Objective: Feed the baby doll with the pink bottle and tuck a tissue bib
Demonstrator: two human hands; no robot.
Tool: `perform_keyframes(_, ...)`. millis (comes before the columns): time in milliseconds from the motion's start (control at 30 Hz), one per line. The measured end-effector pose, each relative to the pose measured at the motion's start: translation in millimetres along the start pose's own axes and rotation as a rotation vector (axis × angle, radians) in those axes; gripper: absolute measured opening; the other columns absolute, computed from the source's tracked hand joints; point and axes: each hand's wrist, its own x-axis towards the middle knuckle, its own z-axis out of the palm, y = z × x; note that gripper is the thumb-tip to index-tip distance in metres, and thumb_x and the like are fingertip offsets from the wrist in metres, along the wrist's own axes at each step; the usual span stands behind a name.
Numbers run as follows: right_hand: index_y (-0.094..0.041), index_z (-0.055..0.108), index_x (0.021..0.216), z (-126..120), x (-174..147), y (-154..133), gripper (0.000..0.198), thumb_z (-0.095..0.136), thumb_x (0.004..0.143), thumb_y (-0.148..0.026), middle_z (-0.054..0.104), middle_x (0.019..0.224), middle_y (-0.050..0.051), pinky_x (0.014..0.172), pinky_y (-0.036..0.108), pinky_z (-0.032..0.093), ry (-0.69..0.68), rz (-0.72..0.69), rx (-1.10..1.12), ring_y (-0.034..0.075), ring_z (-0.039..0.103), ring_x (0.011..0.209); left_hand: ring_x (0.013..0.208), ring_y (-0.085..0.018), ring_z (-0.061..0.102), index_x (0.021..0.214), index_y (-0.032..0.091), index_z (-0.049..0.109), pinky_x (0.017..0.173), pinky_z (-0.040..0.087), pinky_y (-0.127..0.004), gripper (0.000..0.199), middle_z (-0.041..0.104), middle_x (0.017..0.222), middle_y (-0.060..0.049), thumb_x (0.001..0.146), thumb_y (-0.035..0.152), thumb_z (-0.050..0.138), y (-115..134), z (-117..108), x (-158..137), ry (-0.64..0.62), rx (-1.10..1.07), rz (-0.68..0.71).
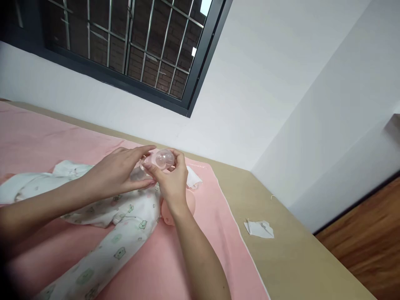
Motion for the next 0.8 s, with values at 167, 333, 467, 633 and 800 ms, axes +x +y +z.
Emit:
perform_keyframes(167,-0.022,0.057,0.103,3,-3,-2,0.053,0.083,0.061,-0.041,0.064,0.101,0.003,0.077,0.03,0.054,0.028,-0.002,0.061,0.017,0.062,0.089,0.11,-0.032,0.059,0.139,0.018,0.037,0.091,0.042,-0.04,0.082,0.06,0.127,-0.012,0.076,0.064,0.062,-4,-5,1,-0.08,-0.093,-0.018)
perform_keyframes(333,-0.022,0.06,0.104,3,-4,-6,0.049,0.082,0.064,-0.039,0.065,0.102,0.003,0.08,0.032,0.055,-0.053,0.024,0.073,0.018,0.062,0.093,0.097,-0.029,0.062,0.134,0.023,0.045,0.083,0.043,-0.036,0.07,0.066,0.111,-0.006,0.077,0.06,0.063,-10,-12,2,-0.172,-0.149,-0.018)
perform_keyframes(467,-0.021,0.061,0.104,1,-3,-5,0.05,0.082,0.063,-0.04,0.066,0.099,0.004,0.081,0.032,0.054,-0.115,0.047,0.097,0.019,0.063,0.094,0.096,-0.03,0.061,0.125,0.023,0.054,0.075,0.044,-0.033,0.066,0.067,0.105,-0.006,0.075,0.066,0.062,-13,-13,1,-0.199,-0.136,-0.054)
perform_keyframes(633,-0.02,0.062,0.104,-2,-2,-4,0.052,0.083,0.061,-0.041,0.067,0.095,0.003,0.082,0.032,0.053,-0.143,0.067,0.117,0.019,0.063,0.091,0.092,-0.027,0.061,0.119,0.025,0.058,0.076,0.044,-0.032,0.062,0.066,0.103,-0.004,0.071,0.063,0.066,-15,-12,1,-0.203,-0.09,-0.032)
perform_keyframes(800,-0.021,0.063,0.106,-6,0,-3,0.052,0.083,0.062,-0.04,0.066,0.094,0.002,0.079,0.031,0.052,-0.174,0.091,0.116,0.017,0.062,0.087,0.091,-0.027,0.061,0.118,0.025,0.059,0.078,0.042,-0.033,0.058,0.067,0.099,-0.004,0.071,0.057,0.069,-14,-12,3,-0.197,-0.061,-0.044)
